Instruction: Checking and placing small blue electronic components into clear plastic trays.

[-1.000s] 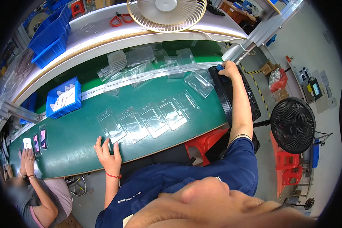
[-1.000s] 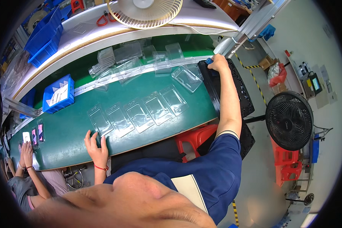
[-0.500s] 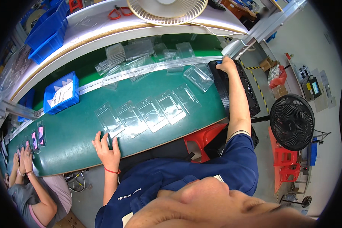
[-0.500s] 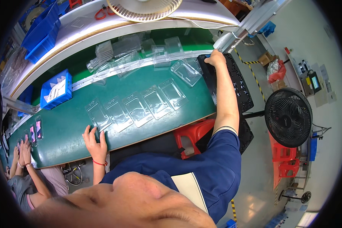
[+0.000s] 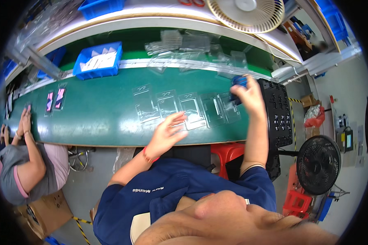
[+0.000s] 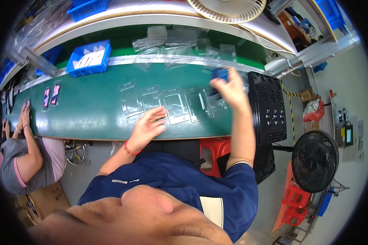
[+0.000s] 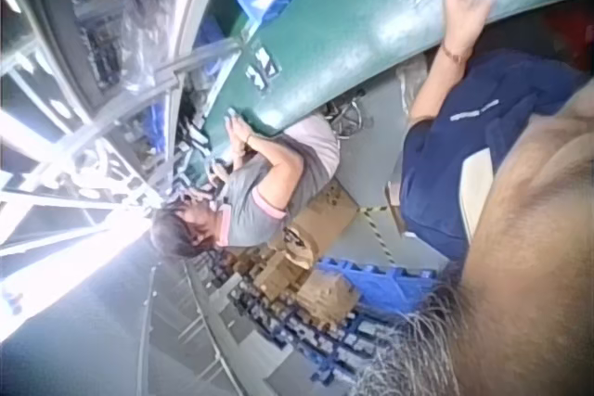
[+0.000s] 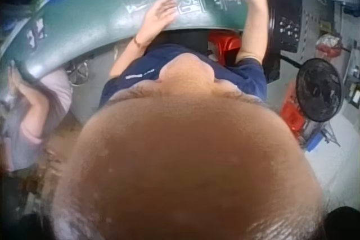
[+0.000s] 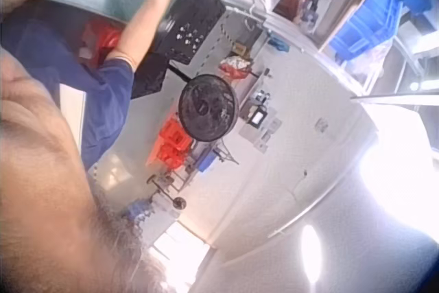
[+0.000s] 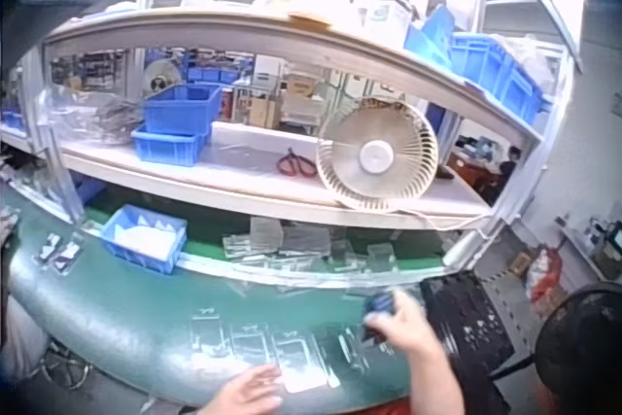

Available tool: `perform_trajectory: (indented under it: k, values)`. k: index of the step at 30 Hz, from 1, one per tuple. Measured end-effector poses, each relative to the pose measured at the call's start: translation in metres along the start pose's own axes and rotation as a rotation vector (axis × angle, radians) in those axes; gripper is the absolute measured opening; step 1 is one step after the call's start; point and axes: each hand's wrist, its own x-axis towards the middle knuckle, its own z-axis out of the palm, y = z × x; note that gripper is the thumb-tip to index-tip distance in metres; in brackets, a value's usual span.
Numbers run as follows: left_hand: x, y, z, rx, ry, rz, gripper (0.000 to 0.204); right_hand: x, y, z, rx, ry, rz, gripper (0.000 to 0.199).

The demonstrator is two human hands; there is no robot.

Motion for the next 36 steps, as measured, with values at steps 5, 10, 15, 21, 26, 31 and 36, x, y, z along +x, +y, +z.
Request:
perform_trajectory:
  k: [5, 10, 15, 21, 26, 31, 36]
  values:
    - [0.018, -0.019, -0.001, -0.473, -0.181, -0.066, 0.064, -0.057, -0.039, 0.122, 0.58, -0.617, 0.024, 0.026]
    - [-0.012, -0.007, -0.033, -0.474, -0.02, -0.149, 0.047, -0.049, -0.045, 0.149, 0.507, -0.744, 0.067, 0.025]
    - [-0.03, 0.008, -0.053, -0.392, 0.231, -0.137, 0.04, -0.033, -0.057, 0.181, 0.592, -0.901, 0.187, 0.018]
    - [-0.043, 0.008, -0.086, -0.481, 0.414, -0.035, 0.035, -0.002, -0.061, 0.208, 0.528, -0.806, 0.101, 0.037]
    - [-0.049, 0.009, -0.09, -0.68, 0.42, 0.047, 0.035, 0.013, -0.049, 0.228, 0.129, -0.496, -0.229, 0.026]
    - [-0.049, 0.005, -0.089, -0.698, 0.429, 0.071, 0.037, -0.009, -0.067, 0.23, -0.402, -0.419, -0.498, 0.026]
    - [-0.048, 0.006, -0.087, -0.631, 0.426, 0.07, 0.037, -0.018, -0.063, 0.233, -0.596, -0.352, -0.672, 0.021]
